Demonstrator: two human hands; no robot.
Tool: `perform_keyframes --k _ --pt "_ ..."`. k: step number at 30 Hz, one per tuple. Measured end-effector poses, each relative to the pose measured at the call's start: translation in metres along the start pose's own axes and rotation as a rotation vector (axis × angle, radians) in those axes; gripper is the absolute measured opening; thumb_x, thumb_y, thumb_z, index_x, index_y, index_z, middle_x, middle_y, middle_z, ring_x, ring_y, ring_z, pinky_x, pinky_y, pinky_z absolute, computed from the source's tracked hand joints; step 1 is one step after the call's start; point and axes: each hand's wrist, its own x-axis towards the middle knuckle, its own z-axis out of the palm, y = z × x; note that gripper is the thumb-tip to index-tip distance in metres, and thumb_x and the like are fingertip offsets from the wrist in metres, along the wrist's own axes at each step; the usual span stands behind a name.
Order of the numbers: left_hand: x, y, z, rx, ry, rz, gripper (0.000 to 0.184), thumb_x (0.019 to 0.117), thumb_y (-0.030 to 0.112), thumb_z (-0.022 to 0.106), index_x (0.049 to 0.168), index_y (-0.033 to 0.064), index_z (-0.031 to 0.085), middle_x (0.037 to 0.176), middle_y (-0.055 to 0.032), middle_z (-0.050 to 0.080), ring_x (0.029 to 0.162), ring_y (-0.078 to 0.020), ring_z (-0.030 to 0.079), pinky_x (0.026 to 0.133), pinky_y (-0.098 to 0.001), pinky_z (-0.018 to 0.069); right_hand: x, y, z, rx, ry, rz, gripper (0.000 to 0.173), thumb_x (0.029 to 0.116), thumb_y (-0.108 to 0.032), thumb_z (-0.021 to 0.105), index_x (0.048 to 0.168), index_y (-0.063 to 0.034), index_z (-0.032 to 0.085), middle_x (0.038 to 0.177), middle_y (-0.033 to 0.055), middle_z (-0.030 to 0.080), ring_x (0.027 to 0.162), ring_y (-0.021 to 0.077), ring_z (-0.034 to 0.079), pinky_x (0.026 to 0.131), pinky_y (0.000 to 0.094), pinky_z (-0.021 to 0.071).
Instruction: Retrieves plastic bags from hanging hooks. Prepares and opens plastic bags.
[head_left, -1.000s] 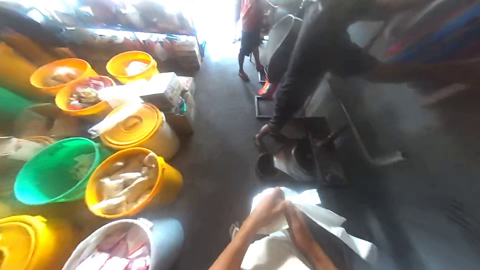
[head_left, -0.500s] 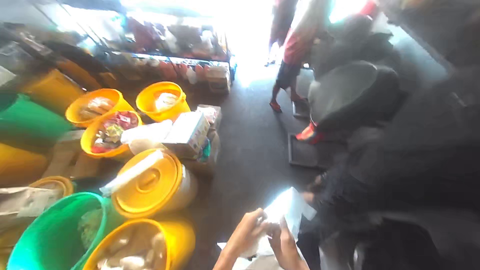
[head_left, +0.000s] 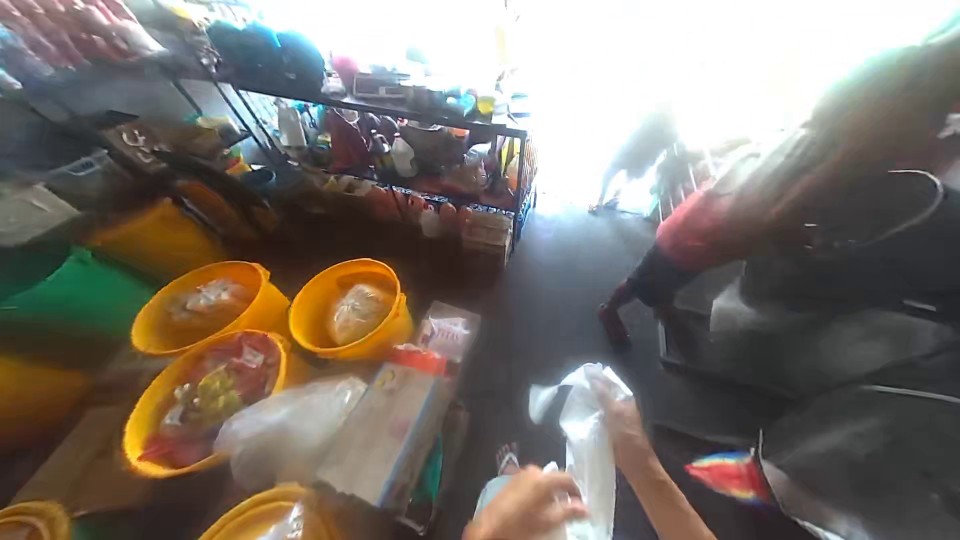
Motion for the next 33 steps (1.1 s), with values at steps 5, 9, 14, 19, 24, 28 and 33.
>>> perform_keyframes --k 5,9,14,19,24,28,33 --pt "0.184 0.001 -0.238 -0.045 0.329 -0.013 0.027 0.0992 0.006 0.049 0.118 0.0003 0.067 0.101 -0.0080 0.072 0.088 -0.0135 0.069 0.083 -0.0354 0.0576 0.128 -0.110 0.056 -0.241 -0.112 -0.146 0.031 0.1015 -0.026 0.058 0.117 -0.0004 0.066 0.096 0.0003 0.074 0.087 0.0030 0.071 0.084 0.0248 0.0603" --pt "0.346 -0.012 -0.356 -0.156 -0.082 0.287 0.064 0.1001 0.030 0.060 0.149 -0.0073 0.042 0.145 -0.0172 0.057 0.135 -0.0205 0.054 0.114 -0.0394 0.0432 0.282 -0.154 0.115 -0.415 -0.383 -0.385 0.040 0.1042 -0.043 0.052 0.112 -0.0099 0.073 0.097 -0.0071 0.075 0.090 -0.0044 0.068 0.086 0.0200 0.0576" --pt "0.484 -0.077 -0.471 -0.118 0.002 0.070 0.021 0.0948 0.017 0.072 0.107 0.0004 0.068 0.094 -0.0045 0.070 0.084 -0.0063 0.066 0.078 -0.0263 0.0558 0.502 -0.218 0.202 -0.577 -0.468 -0.479 0.039 0.1062 -0.041 0.049 0.116 -0.0083 0.070 0.103 0.0003 0.072 0.096 0.0020 0.067 0.092 0.0284 0.0569" --pt "0.526 -0.115 -0.590 0.035 0.279 -0.148 0.024 0.0994 0.029 0.066 0.098 0.0057 0.071 0.083 -0.0026 0.070 0.075 -0.0089 0.066 0.072 -0.0317 0.0570 0.672 -0.279 0.322 -0.908 -0.708 -0.348 0.049 0.1061 -0.049 0.047 0.117 -0.0078 0.072 0.107 0.0115 0.073 0.107 0.0209 0.068 0.099 0.0451 0.0520" --pt "0.576 -0.185 -0.708 0.026 0.081 -0.333 0.028 0.0985 0.034 0.065 0.093 0.0064 0.071 0.079 -0.0040 0.067 0.072 -0.0144 0.064 0.071 -0.0403 0.0533 0.787 -0.269 0.433 -0.941 -0.798 -0.403 0.048 0.1064 -0.046 0.047 0.100 -0.0051 0.072 0.088 0.0110 0.071 0.091 0.0234 0.070 0.086 0.0499 0.0542" --pt "0.644 -0.240 -0.814 -0.153 0.105 -0.147 0.020 0.0974 0.022 0.066 0.095 0.0023 0.068 0.083 -0.0011 0.065 0.074 -0.0050 0.060 0.071 -0.0259 0.0520 0.842 -0.253 0.503 -0.951 -0.584 -0.414 0.054 0.1042 -0.049 0.051 0.089 -0.0008 0.070 0.076 0.0131 0.067 0.080 0.0282 0.069 0.079 0.0524 0.0540" --pt "0.710 -0.253 -0.928 -0.202 -0.213 -0.062 0.019 0.1000 0.019 0.062 0.094 0.0028 0.071 0.083 0.0025 0.067 0.072 0.0016 0.058 0.070 -0.0199 0.0497 0.897 -0.285 0.545 -0.956 -0.470 -0.434 0.046 0.1043 -0.043 0.054 0.094 -0.0026 0.074 0.077 0.0107 0.070 0.079 0.0237 0.070 0.077 0.0484 0.0560"
